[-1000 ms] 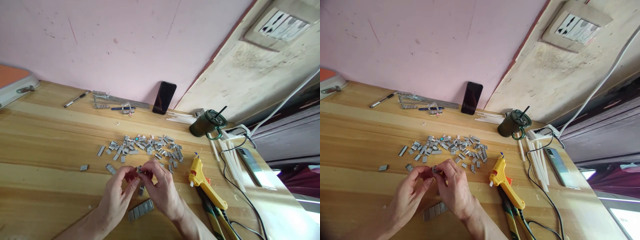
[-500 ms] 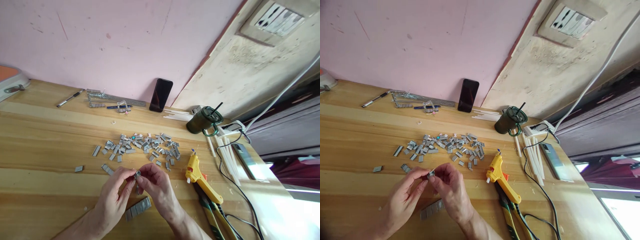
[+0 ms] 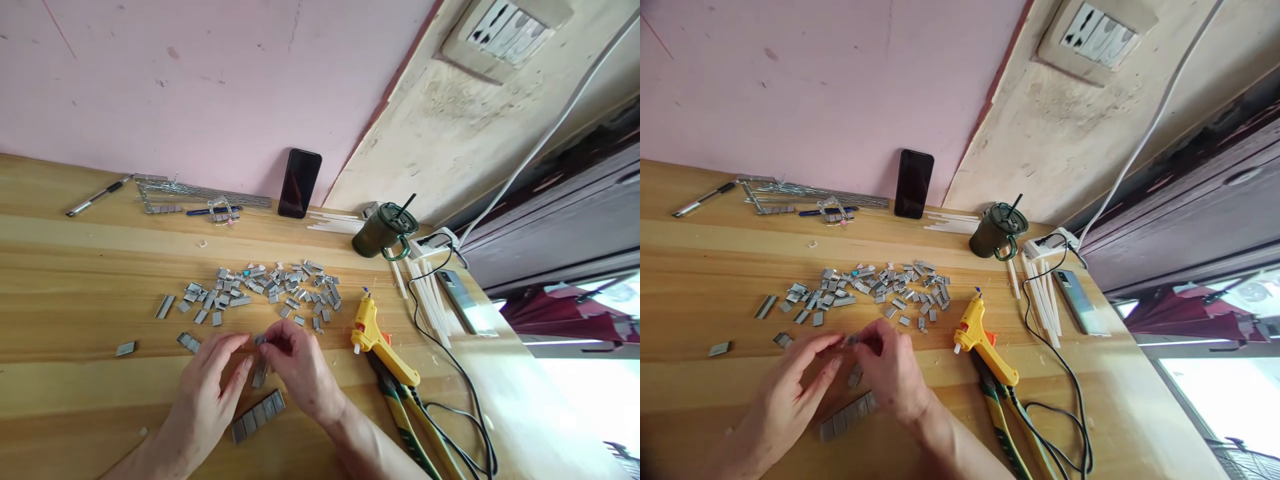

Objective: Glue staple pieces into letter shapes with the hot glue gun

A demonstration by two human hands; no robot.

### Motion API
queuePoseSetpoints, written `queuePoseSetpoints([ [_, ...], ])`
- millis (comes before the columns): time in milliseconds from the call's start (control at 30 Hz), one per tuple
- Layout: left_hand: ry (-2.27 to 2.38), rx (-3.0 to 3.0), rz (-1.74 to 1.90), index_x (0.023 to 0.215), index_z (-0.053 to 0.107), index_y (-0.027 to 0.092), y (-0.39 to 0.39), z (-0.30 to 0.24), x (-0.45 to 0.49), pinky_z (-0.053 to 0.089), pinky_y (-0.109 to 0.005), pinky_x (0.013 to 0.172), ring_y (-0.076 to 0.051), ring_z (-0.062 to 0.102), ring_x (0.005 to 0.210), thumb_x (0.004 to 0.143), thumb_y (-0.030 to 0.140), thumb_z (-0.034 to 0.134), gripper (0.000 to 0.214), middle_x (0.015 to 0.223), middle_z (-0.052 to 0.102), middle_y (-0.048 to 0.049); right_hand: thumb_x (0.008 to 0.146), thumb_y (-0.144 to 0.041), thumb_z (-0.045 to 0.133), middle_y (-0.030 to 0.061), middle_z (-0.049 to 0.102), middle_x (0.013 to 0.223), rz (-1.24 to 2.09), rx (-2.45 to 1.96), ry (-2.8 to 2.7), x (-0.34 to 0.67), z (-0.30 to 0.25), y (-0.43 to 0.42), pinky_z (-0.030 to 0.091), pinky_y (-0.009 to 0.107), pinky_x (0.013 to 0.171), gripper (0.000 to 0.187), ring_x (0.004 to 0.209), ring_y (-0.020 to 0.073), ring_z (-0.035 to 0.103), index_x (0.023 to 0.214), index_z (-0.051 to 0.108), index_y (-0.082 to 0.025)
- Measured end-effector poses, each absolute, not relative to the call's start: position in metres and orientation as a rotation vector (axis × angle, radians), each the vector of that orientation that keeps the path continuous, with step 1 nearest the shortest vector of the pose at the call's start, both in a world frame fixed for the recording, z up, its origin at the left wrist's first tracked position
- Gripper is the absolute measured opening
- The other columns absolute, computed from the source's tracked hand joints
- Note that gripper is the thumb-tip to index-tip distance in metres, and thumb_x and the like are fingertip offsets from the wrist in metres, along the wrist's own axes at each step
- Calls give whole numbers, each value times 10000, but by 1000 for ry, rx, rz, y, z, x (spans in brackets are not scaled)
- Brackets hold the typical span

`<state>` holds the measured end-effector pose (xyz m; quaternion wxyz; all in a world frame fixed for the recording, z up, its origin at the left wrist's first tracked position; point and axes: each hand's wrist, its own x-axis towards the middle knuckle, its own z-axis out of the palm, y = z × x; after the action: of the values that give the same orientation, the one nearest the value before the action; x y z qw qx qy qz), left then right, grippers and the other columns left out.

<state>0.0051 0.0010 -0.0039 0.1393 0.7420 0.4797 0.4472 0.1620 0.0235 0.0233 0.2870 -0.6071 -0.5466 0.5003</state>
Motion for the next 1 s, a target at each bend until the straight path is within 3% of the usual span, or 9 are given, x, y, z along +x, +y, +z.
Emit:
queuePoseSetpoints([
  [200, 1241, 2298, 1203, 900, 596, 209, -3, 2, 11, 530, -252, 605, -157, 632, 627, 917, 131, 477, 143, 704, 670, -12, 789, -95, 528, 50, 689, 866, 788, -1892, -1810, 176, 28, 52, 407, 298, 691, 138, 782, 207, 621, 804, 608, -207],
  [433, 1227, 2354, 1164, 874, 578, 198, -6, 5, 12, 510, -270, 568, -163, 590, 571, 908, 103, 445, 168, 642, 651, -14, 849, -158, 555, 27, 721, 903, 579, -1919, -2028, 178, 25, 58, 434, 277, 669, 194, 774, 195, 666, 1010, 639, -226],
  [567, 1255, 2335, 1168, 869, 581, 203, -6, 6, 10, 502, -269, 564, -162, 581, 569, 912, 121, 449, 161, 630, 636, -11, 862, -221, 553, 12, 719, 922, 486, -1959, -2062, 194, 34, 50, 439, 270, 638, 122, 747, 177, 662, 905, 666, -241],
  [733, 1229, 2313, 1189, 898, 582, 199, -4, 4, 8, 494, -266, 575, -161, 594, 583, 911, 123, 479, 129, 653, 648, -11, 896, -249, 510, 17, 711, 951, 351, -2129, -2086, 230, 52, 41, 404, 280, 592, 174, 766, 196, 663, 870, 682, -257],
  [867, 1206, 2317, 1193, 921, 574, 205, -5, 1, 7, 485, -259, 582, -154, 594, 590, 916, 112, 482, 131, 668, 648, -3, 862, -204, 577, 39, 707, 902, 352, -2232, -2192, 242, 56, 41, 331, 283, 540, 140, 743, 231, 659, 781, 686, -239],
  [1000, 1205, 2338, 1195, 925, 567, 206, -5, -1, 7, 489, -269, 610, -149, 590, 580, 927, 123, 478, 122, 665, 648, 7, 786, -120, 642, 44, 695, 835, 449, -2194, -2287, 232, 47, 43, 334, 280, 561, 112, 731, 234, 654, 723, 660, -211],
])
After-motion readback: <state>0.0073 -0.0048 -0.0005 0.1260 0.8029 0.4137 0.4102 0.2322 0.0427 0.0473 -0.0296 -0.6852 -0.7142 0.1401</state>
